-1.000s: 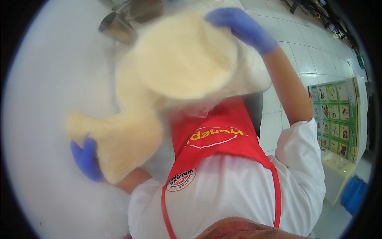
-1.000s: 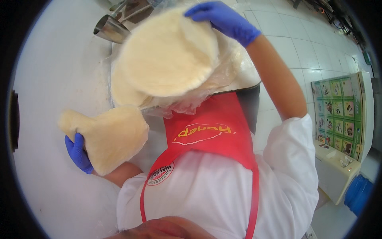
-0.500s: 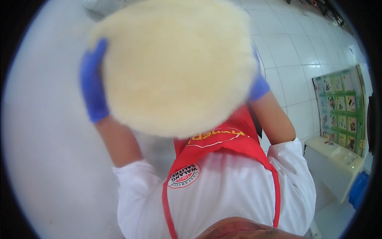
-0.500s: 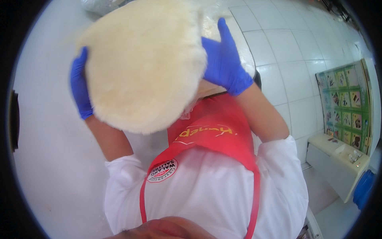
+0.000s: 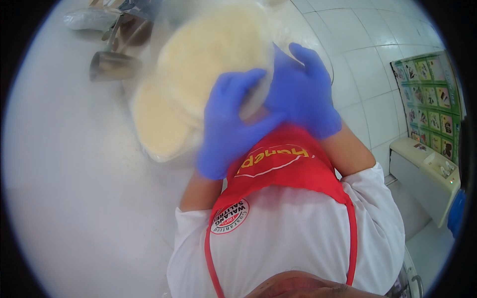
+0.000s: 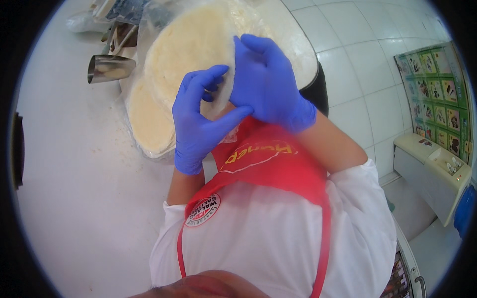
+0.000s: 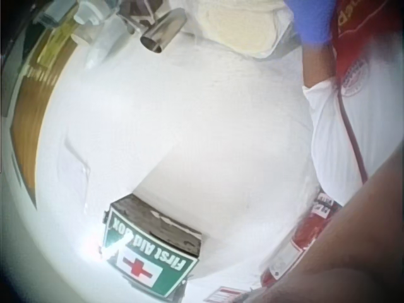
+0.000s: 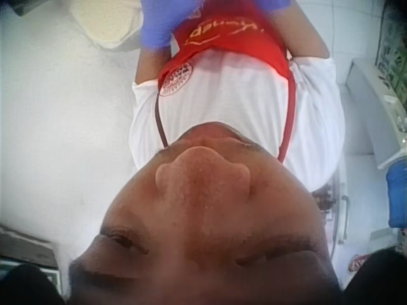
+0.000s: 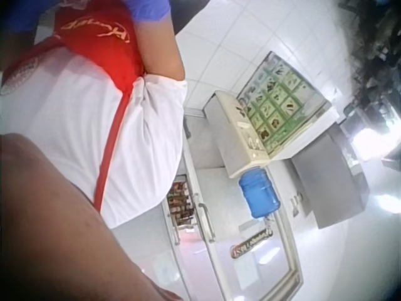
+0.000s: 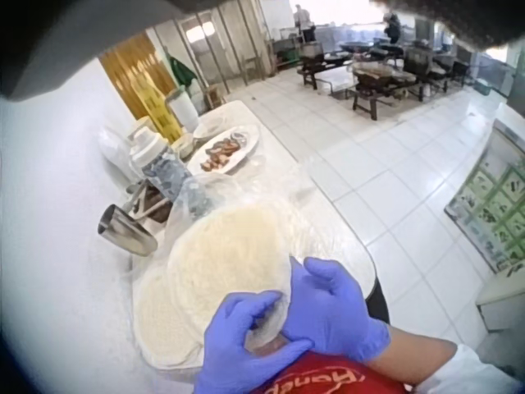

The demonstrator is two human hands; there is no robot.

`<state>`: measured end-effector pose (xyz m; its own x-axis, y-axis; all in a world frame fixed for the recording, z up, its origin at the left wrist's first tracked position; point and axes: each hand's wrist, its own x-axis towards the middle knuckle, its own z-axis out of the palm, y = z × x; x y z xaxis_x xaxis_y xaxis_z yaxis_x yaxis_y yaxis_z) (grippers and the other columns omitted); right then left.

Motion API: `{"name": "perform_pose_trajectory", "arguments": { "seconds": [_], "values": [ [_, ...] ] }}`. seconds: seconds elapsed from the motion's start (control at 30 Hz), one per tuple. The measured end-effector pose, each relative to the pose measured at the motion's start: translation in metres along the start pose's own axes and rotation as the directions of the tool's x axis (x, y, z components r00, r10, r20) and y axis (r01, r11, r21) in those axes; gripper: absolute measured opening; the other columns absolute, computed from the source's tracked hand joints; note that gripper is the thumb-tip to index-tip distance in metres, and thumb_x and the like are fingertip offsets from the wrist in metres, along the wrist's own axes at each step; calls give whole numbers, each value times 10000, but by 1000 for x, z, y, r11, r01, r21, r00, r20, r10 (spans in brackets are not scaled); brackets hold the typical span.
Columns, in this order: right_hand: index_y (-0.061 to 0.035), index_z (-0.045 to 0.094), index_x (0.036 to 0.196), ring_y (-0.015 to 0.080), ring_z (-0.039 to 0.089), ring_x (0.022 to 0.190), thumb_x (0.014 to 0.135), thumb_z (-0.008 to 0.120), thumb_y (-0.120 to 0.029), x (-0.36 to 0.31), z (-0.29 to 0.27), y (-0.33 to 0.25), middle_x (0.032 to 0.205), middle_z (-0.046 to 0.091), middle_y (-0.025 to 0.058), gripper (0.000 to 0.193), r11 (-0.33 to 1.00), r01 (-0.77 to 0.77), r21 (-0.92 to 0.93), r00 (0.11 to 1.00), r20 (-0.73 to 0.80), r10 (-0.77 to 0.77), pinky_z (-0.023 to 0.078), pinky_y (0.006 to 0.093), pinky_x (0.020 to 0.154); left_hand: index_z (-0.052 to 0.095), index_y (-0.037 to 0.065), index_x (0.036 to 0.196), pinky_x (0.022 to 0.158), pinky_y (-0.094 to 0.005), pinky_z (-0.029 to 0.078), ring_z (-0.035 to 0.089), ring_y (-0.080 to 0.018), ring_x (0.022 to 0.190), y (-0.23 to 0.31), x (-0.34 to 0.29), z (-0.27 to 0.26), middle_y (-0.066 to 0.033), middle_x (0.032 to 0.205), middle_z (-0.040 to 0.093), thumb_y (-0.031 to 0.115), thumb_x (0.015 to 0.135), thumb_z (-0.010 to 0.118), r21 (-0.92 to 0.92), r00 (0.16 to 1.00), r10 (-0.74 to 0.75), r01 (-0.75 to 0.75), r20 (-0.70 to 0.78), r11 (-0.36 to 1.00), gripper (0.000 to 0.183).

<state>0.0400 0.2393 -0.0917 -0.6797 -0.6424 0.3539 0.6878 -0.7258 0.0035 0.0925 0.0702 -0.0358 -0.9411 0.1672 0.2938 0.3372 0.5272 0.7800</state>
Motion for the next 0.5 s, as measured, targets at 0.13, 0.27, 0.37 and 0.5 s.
{"name": "perform_pose_trajectory", "arguments": {
  "seconds": [0.13, 0.27, 0.37, 0.5],
  "values": [
    [1, 270, 1610, 242, 550, 1296, 972, 603, -165, -7, 9, 14, 1443, 530, 141, 739, 861, 11, -509, 918, -336, -210, 446, 324, 1078, 707, 22, 1121, 788, -314, 552, 689, -191, 824, -25, -2, -2, -88, 951, 717, 54, 817, 802, -23, 997, -75, 75, -12, 997, 320],
    [46, 296, 1584, 226, 557, 1292, 931, 666, -91, -4, 11, 20, 1434, 539, 160, 764, 466, -154, -871, 855, -354, -379, 461, 320, 1076, 715, 14, 1080, 783, -315, 568, 713, -200, 809, -37, -5, -2, -105, 933, 730, 43, 846, 771, -49, 998, -54, 53, -15, 997, 242],
    [74, 359, 1545, 196, 580, 1254, 923, 684, -61, -3, 11, 17, 1406, 567, 159, 714, 400, -183, -898, 824, -362, -436, 477, 313, 1061, 713, 10, 1083, 795, -309, 569, 713, -173, 835, -34, -7, 1, -93, 947, 735, 25, 859, 747, -174, 987, -148, 136, -62, 975, 228],
    [77, 470, 1475, 164, 647, 1134, 932, 689, -39, -9, 14, 11, 1288, 652, 140, 596, 392, -176, -903, 803, -362, -473, 522, 280, 989, 697, -9, 1117, 834, -293, 556, 692, -144, 889, -32, -5, 3, -73, 993, 727, -8, 881, 723, -246, 977, -206, 186, -57, 951, 238]
  ]
}}
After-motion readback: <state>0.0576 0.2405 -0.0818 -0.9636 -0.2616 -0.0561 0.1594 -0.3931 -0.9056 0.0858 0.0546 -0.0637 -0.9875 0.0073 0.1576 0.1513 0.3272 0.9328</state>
